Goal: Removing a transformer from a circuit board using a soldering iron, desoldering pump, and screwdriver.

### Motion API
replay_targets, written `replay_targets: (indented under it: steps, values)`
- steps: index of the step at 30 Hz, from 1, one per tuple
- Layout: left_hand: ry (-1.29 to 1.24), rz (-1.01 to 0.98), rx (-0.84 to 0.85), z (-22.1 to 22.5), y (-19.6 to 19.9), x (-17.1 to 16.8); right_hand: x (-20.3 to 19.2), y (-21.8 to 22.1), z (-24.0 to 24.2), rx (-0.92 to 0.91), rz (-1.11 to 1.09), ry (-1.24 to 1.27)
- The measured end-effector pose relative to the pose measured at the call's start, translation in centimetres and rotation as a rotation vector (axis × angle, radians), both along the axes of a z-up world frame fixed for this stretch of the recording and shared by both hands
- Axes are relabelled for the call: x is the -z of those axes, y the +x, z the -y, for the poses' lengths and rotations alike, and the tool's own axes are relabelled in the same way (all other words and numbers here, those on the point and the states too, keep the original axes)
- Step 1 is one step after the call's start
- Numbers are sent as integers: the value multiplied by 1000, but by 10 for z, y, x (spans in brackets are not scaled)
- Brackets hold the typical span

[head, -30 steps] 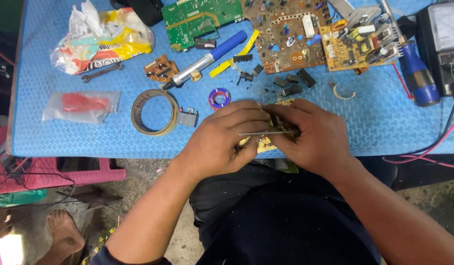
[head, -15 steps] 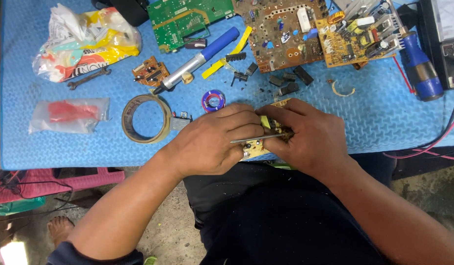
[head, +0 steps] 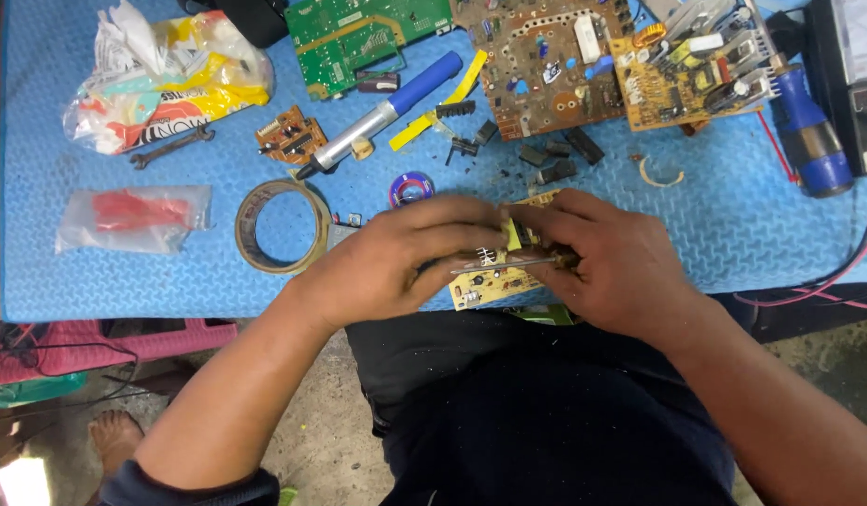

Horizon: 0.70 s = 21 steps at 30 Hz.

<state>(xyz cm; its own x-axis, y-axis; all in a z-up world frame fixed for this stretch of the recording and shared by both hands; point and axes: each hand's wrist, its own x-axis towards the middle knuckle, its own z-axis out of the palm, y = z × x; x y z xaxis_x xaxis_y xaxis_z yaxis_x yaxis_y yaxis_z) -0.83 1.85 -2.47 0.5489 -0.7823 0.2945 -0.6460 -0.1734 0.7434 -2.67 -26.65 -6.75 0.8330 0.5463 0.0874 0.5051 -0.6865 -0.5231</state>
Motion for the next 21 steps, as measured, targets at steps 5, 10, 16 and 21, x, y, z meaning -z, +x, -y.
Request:
replay_targets:
  steps: [5, 10, 16, 21]
  values:
    - [92, 158, -26, -5, 6, 7, -9, 3, -3, 0, -49, -59]
    - [269, 505, 8, -4, 20, 2, -12, 5, -5, 9, -83, -77]
    - [288, 484, 116, 3, 39, -5, -11, 3, -8, 36, -70, -109]
    - [315, 456, 165, 6, 49, -3, -12, 3, -11, 74, -20, -117]
